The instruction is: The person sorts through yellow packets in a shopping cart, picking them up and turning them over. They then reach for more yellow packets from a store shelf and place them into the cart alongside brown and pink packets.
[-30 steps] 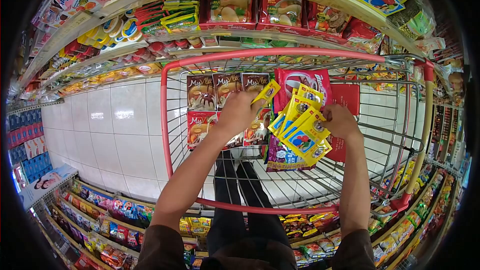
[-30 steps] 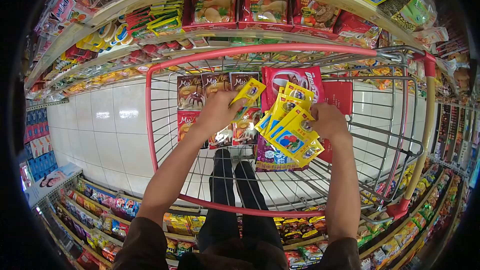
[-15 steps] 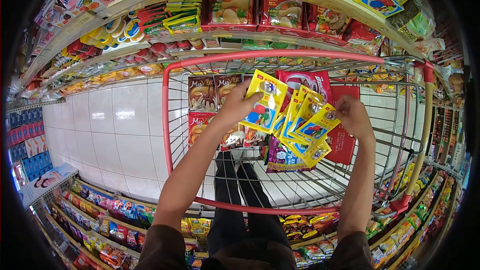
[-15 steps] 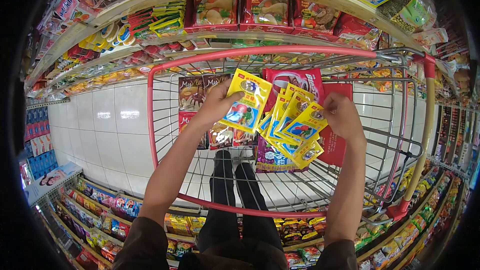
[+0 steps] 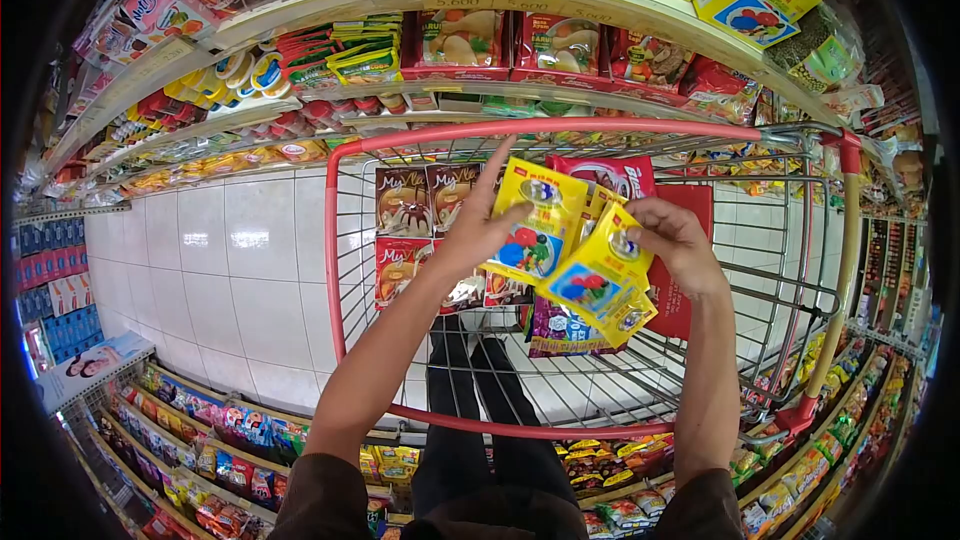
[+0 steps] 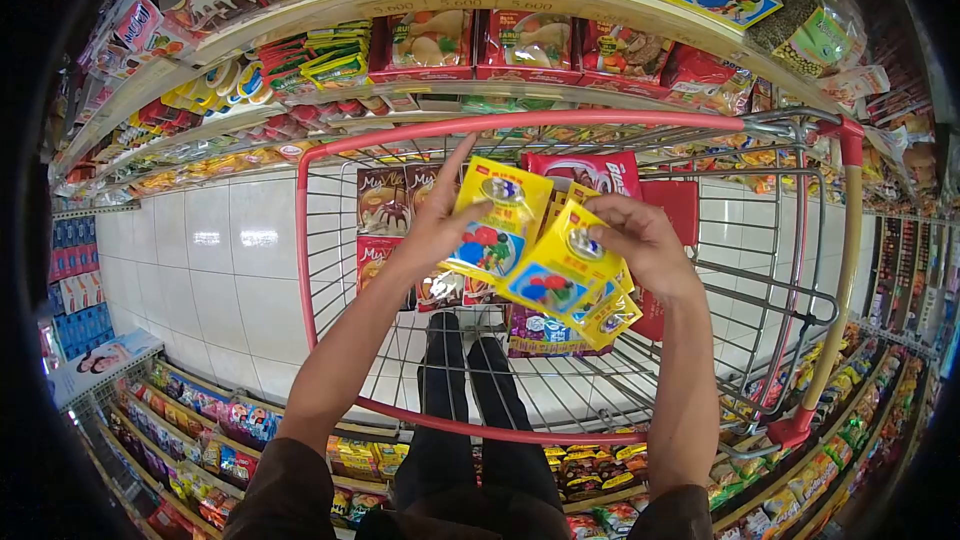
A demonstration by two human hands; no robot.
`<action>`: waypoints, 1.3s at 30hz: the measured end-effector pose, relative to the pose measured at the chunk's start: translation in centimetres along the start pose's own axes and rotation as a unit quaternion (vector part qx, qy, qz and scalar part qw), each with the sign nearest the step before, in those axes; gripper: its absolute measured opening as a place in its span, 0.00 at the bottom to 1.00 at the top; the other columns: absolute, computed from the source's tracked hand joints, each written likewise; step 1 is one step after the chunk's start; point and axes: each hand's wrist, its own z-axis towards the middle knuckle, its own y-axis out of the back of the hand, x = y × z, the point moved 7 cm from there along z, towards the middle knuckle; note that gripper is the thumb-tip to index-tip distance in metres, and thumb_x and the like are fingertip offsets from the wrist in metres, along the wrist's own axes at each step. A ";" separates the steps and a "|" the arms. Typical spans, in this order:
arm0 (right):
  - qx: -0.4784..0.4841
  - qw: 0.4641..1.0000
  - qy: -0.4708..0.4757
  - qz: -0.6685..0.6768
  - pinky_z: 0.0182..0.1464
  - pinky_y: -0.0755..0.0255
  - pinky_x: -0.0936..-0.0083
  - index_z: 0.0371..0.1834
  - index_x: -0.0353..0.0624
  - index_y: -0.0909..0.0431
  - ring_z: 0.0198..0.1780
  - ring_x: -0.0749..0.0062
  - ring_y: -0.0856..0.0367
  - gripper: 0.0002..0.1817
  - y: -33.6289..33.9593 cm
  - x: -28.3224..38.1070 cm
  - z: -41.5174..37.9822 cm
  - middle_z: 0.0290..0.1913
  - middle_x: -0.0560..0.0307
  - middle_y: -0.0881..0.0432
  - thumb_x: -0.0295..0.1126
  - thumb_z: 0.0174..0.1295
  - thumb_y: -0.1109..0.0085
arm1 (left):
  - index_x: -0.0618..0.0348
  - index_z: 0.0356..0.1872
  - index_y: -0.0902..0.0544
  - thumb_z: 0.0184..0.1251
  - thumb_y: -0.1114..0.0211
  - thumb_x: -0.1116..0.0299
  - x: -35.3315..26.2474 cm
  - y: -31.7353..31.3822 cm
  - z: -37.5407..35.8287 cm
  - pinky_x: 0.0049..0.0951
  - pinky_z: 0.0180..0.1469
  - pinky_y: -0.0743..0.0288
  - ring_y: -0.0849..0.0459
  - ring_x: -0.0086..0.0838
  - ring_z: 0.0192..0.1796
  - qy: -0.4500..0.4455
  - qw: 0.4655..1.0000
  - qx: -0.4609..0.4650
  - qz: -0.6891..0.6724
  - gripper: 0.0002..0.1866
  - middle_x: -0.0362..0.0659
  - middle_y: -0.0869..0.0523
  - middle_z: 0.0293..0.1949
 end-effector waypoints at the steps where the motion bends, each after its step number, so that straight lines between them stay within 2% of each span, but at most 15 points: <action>1: 0.000 1.000 0.000 0.001 0.51 0.28 0.79 0.50 0.36 0.22 0.47 0.79 0.20 0.13 -0.4 -0.2 0.2 0.47 0.57 0.16 0.19 0.62 0.42 | 0.53 0.76 0.49 0.63 0.42 0.85 0.1 0.6 0.1 0.26 0.63 0.34 0.29 0.28 0.63 0.011 1.000 -0.011 -0.015 0.42 0.50 0.31 0.66; 5: -0.059 0.997 0.019 0.043 0.52 0.27 0.78 0.54 0.36 0.23 0.49 0.77 0.20 0.15 -0.4 -0.3 0.7 0.49 0.54 0.16 0.19 0.63 0.43 | 0.54 0.74 0.43 0.63 0.41 0.83 -3.0 1.0 -0.4 0.26 0.64 0.34 0.29 0.26 0.64 -0.115 0.972 -0.007 0.206 0.38 0.46 0.30 0.67; 7: -0.063 0.996 0.027 0.049 0.52 0.27 0.79 0.55 0.36 0.23 0.49 0.77 0.20 0.16 -0.6 -0.7 0.9 0.49 0.54 0.16 0.20 0.63 0.42 | 0.56 0.72 0.40 0.63 0.42 0.82 -3.9 1.2 -0.2 0.26 0.62 0.31 0.23 0.27 0.59 -0.105 0.975 -0.010 0.195 0.35 0.45 0.27 0.65; 9: -0.069 0.996 0.030 0.049 0.51 0.27 0.80 0.55 0.36 0.23 0.48 0.77 0.20 0.16 -0.9 -0.7 1.1 0.49 0.54 0.16 0.20 0.63 0.42 | 0.59 0.67 0.33 0.65 0.44 0.82 -2.8 1.7 -0.6 0.26 0.59 0.28 0.19 0.27 0.54 0.092 0.991 -0.021 0.097 0.27 0.46 0.21 0.57; 10: -0.075 0.995 0.032 0.050 0.51 0.27 0.80 0.55 0.36 0.23 0.48 0.77 0.20 0.17 -1.1 -0.7 1.2 0.48 0.54 0.16 0.20 0.62 0.41 | 0.63 0.58 0.25 0.67 0.44 0.77 -2.5 1.5 -0.8 0.25 0.51 0.24 0.18 0.24 0.48 0.057 0.983 0.003 0.177 0.18 0.45 0.16 0.48; 13: -0.124 0.991 0.032 0.047 0.49 0.27 0.80 0.54 0.35 0.22 0.47 0.77 0.20 0.16 -1.1 -1.1 1.4 0.47 0.55 0.16 0.21 0.63 0.41 | 0.64 0.52 0.21 0.69 0.43 0.72 -0.4 -0.6 -1.4 0.25 0.44 0.22 0.17 0.22 0.45 0.049 0.984 0.132 0.112 0.13 0.44 0.14 0.42; 17: -0.156 0.985 0.067 0.038 0.49 0.27 0.80 0.50 0.35 0.22 0.45 0.78 0.20 0.12 -2.3 -0.3 1.7 0.43 0.57 0.16 0.24 0.63 0.40 | 0.62 0.46 0.15 0.66 0.34 0.55 0.9 -3.1 -2.5 0.31 0.42 0.22 0.14 0.28 0.36 0.157 0.961 0.185 0.129 0.20 0.46 0.12 0.35; 20: -0.288 0.953 0.064 0.068 0.44 0.27 0.81 0.44 0.36 0.21 0.41 0.80 0.21 0.10 -1.5 -0.2 0.9 0.38 0.59 0.18 0.28 0.62 0.37 | 0.61 0.43 0.14 0.65 0.33 0.56 1.9 -2.6 -1.9 0.28 0.39 0.22 0.14 0.24 0.35 0.120 0.986 0.097 0.062 0.17 0.43 0.12 0.33; 22: -0.240 0.968 -0.065 0.039 0.36 0.30 0.82 0.43 0.36 0.21 0.37 0.79 0.21 0.13 -1.8 -2.5 1.1 0.34 0.60 0.19 0.31 0.59 0.34 | 0.61 0.43 0.14 0.67 0.34 0.58 2.0 -1.6 -1.4 0.26 0.37 0.23 0.15 0.20 0.35 0.101 0.994 0.007 0.030 0.15 0.42 0.12 0.32; 23: -0.240 0.968 -0.065 0.039 0.36 0.30 0.82 0.43 0.36 0.21 0.37 0.79 0.21 0.13 -1.8 -2.8 1.1 0.34 0.60 0.19 0.31 0.59 0.34 | 0.61 0.43 0.14 0.67 0.34 0.58 2.2 -1.6 -1.4 0.26 0.37 0.23 0.15 0.20 0.35 0.101 0.994 0.007 0.030 0.15 0.42 0.12 0.32; 25: -0.096 0.990 -0.089 -0.055 0.33 0.30 0.82 0.45 0.36 0.22 0.33 0.81 0.22 0.15 -3.7 -3.9 1.8 0.33 0.61 0.19 0.32 0.58 0.33 | 0.65 0.44 0.16 0.68 0.35 0.60 2.8 -1.4 -1.5 0.23 0.37 0.22 0.15 0.18 0.34 0.145 0.989 -0.015 0.010 0.17 0.42 0.12 0.36; 31: -0.096 0.987 -0.110 -0.060 0.33 0.29 0.81 0.47 0.37 0.26 0.30 0.81 0.23 0.19 -4.8 -2.7 1.2 0.31 0.58 0.18 0.27 0.54 0.30 | 0.66 0.40 0.16 0.69 0.36 0.60 3.1 -1.9 -2.0 0.21 0.32 0.23 0.16 0.17 0.30 0.166 0.986 -0.024 0.024 0.15 0.41 0.12 0.31; 34: -0.073 0.985 -0.158 -0.005 0.30 0.33 0.84 0.53 0.37 0.29 0.30 0.83 0.24 0.23 -4.9 -3.3 1.0 0.34 0.57 0.17 0.26 0.55 0.31 | 0.66 0.44 0.16 0.72 0.42 0.53 3.6 -2.1 -2.2 0.24 0.38 0.24 0.17 0.20 0.34 0.204 0.979 0.002 0.022 0.22 0.44 0.12 0.35; 37: -0.084 0.981 -0.172 0.010 0.27 0.38 0.87 0.57 0.38 0.29 0.29 0.86 0.26 0.24 -4.6 -4.1 1.0 0.36 0.57 0.16 0.28 0.58 0.33 | 0.65 0.50 0.19 0.74 0.50 0.44 2.9 -2.1 -1.9 0.26 0.48 0.26 0.17 0.24 0.43 0.203 0.967 -0.034 -0.150 0.30 0.45 0.14 0.43; 39: -0.117 0.979 -0.165 -0.009 0.27 0.38 0.87 0.57 0.37 0.28 0.29 0.86 0.26 0.23 -3.9 -3.9 1.0 0.36 0.58 0.16 0.29 0.59 0.33 | 0.65 0.56 0.22 0.74 0.57 0.39 2.8 -1.7 -2.3 0.28 0.57 0.31 0.20 0.28 0.52 0.292 0.944 -0.063 -0.142 0.36 0.47 0.17 0.51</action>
